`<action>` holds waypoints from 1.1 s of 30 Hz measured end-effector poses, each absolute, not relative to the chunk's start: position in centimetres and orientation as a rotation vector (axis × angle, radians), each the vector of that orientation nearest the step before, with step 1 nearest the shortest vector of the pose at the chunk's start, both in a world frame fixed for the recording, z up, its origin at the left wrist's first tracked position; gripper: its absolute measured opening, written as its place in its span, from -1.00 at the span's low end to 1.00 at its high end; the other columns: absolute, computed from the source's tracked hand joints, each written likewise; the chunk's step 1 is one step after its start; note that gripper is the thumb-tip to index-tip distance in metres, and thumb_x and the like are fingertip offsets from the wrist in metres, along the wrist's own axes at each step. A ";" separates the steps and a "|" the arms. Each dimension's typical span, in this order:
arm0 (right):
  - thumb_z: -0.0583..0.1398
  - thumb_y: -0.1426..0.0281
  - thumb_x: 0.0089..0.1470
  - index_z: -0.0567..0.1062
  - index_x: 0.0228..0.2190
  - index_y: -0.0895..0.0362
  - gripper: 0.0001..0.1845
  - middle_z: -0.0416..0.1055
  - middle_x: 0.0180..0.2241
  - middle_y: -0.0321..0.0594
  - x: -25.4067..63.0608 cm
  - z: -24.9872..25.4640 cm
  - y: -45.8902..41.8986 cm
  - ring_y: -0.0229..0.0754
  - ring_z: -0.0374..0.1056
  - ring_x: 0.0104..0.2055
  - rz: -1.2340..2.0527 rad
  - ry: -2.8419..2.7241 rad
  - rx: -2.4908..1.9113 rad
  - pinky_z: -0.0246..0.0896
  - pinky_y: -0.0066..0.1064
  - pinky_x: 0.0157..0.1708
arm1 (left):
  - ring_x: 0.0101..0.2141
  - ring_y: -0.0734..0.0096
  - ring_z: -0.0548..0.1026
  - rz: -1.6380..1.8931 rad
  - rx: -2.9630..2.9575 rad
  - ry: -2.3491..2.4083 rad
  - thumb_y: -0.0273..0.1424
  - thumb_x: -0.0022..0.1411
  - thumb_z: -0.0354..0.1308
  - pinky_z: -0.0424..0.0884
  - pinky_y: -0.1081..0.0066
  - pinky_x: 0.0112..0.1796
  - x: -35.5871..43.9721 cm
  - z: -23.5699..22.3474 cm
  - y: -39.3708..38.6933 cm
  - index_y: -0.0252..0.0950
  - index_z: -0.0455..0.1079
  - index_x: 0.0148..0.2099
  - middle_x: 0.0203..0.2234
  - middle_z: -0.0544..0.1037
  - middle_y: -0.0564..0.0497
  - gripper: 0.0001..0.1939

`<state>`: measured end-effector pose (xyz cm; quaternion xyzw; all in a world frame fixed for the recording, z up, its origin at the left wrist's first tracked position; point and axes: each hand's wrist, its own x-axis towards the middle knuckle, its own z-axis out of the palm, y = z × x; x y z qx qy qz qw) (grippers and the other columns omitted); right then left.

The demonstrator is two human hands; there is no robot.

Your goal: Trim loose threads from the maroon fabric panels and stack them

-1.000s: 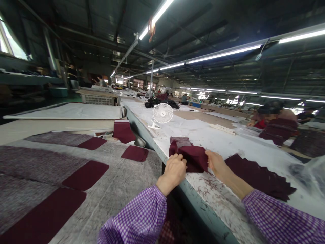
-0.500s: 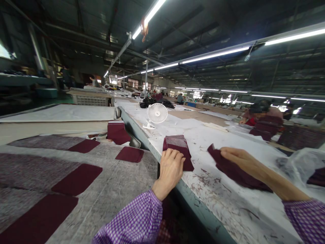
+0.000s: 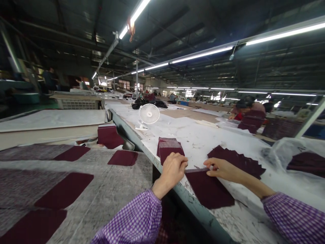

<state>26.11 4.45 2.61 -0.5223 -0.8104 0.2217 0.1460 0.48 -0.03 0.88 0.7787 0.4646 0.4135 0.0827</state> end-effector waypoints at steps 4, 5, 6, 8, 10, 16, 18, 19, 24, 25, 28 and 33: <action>0.22 0.24 -0.11 0.42 -0.40 0.18 -0.73 0.23 -0.59 -0.36 25.8 1.8 4.8 -0.29 0.13 -0.53 0.769 -2.397 -1.475 0.03 -0.44 -0.53 | -0.11 0.22 0.36 1.081 2.396 1.313 -0.38 0.21 0.10 0.29 0.25 -0.04 3.0 1.4 0.0 -0.30 0.39 -0.03 -0.15 0.49 -0.06 -0.72; 0.22 0.24 -0.09 0.40 -0.45 0.17 -0.76 0.22 -0.58 -0.36 25.5 2.3 4.6 -0.30 0.12 -0.52 0.773 -2.421 -1.421 0.02 -0.45 -0.53 | -0.06 0.17 0.34 1.044 2.417 1.282 -0.33 0.19 0.12 0.27 0.20 -0.01 3.4 1.5 0.0 -0.32 0.34 0.03 -0.09 0.46 -0.09 -0.64; 0.22 0.24 -0.08 0.38 -0.48 0.17 -0.76 0.23 -0.56 -0.35 25.2 2.9 4.2 -0.30 0.12 -0.50 0.766 -2.435 -1.363 0.03 -0.45 -0.51 | -0.02 0.13 0.32 1.015 2.428 1.249 -0.27 0.17 0.14 0.24 0.16 0.02 3.7 1.7 0.0 -0.33 0.29 0.08 -0.04 0.43 -0.11 -0.55; 0.21 0.24 -0.04 0.36 -0.49 0.16 -0.77 0.27 -0.51 -0.33 24.5 4.6 3.0 -0.30 0.14 -0.47 0.760 -2.436 -1.271 0.04 -0.45 -0.49 | 0.00 0.10 0.32 0.981 2.402 1.193 -0.19 0.13 0.18 0.23 0.10 0.03 3.9 2.1 -0.2 -0.32 0.22 0.14 -0.01 0.41 -0.12 -0.43; 0.21 0.24 -0.02 0.37 -0.45 0.15 -0.77 0.30 -0.49 -0.33 23.8 6.3 1.8 -0.29 0.18 -0.46 0.808 -2.410 -1.220 0.06 -0.45 -0.48 | -0.09 0.15 0.38 0.976 2.343 1.157 -0.25 0.12 0.18 0.27 0.13 -0.02 3.9 2.8 -0.7 -0.27 0.21 0.13 -0.11 0.47 -0.06 -0.46; 0.26 0.21 -0.05 0.35 -0.07 0.08 -0.51 0.40 -0.18 -0.15 22.4 9.5 -1.1 -0.09 0.32 -0.11 1.045 -2.172 -1.149 0.21 -0.27 -0.16 | -0.42 0.49 0.39 1.072 1.924 0.875 -0.52 0.06 0.20 0.32 0.48 -0.35 2.8 5.1 -1.1 -0.22 0.28 0.05 -0.44 0.42 0.12 -0.52; 0.28 0.22 -0.08 0.25 0.07 0.03 -0.34 0.38 -0.11 -0.13 22.3 9.5 -1.5 -0.05 0.31 -0.07 1.080 -2.091 -1.204 0.22 -0.22 -0.14 | -0.48 0.57 0.35 1.024 1.744 0.763 -0.57 0.00 0.23 0.28 0.53 -0.40 2.3 5.2 -0.7 -0.25 0.25 0.09 -0.45 0.39 0.14 -0.43; 0.28 0.23 -0.08 0.21 0.10 0.02 -0.29 0.37 -0.08 -0.11 22.2 9.3 -1.5 -0.04 0.31 -0.06 1.103 -2.068 -1.234 0.22 -0.21 -0.14 | -0.49 0.59 0.34 0.984 1.691 0.730 -0.59 -0.02 0.24 0.27 0.54 -0.40 2.1 5.2 -0.4 -0.27 0.25 0.10 -0.44 0.39 0.13 -0.41; 0.26 0.26 -0.13 0.24 0.07 0.06 -0.31 0.34 -0.08 -0.09 21.9 6.8 -0.7 -0.06 0.32 -0.08 1.070 -2.080 -1.360 0.26 -0.22 -0.16 | -0.45 0.53 0.37 0.854 1.739 0.846 -0.41 0.07 0.23 0.30 0.46 -0.34 1.7 4.1 0.9 -0.36 0.36 0.01 -0.44 0.43 0.07 -0.58; 0.27 0.28 -0.15 0.25 0.05 0.06 -0.31 0.34 -0.09 -0.10 21.8 6.1 -0.4 -0.08 0.33 -0.12 1.038 -2.083 -1.382 0.26 -0.24 -0.18 | -0.44 0.50 0.38 0.855 1.793 0.922 -0.35 0.10 0.21 0.31 0.44 -0.33 2.0 3.8 1.1 -0.35 0.39 -0.01 -0.45 0.45 0.06 -0.61; 0.26 0.31 -0.21 0.26 0.00 0.10 -0.33 0.31 -0.11 -0.13 22.0 4.1 0.4 -0.20 0.34 -0.29 0.968 -2.077 -1.426 0.28 -0.32 -0.30 | -0.39 0.41 0.43 0.851 1.988 1.159 -0.37 0.08 0.21 0.35 0.40 -0.28 3.3 3.0 1.4 -0.28 0.47 -0.11 -0.46 0.50 0.06 -0.71; 0.24 0.33 -0.22 0.29 -0.03 0.12 -0.37 0.32 -0.20 -0.22 23.4 2.9 1.5 -0.32 0.24 -0.46 0.809 -2.164 -1.479 0.21 -0.41 -0.44 | -0.16 0.27 0.45 0.844 2.244 1.328 -0.45 0.15 0.11 0.35 0.32 -0.10 5.7 1.3 1.5 -0.19 0.50 -0.15 -0.26 0.55 0.01 -0.77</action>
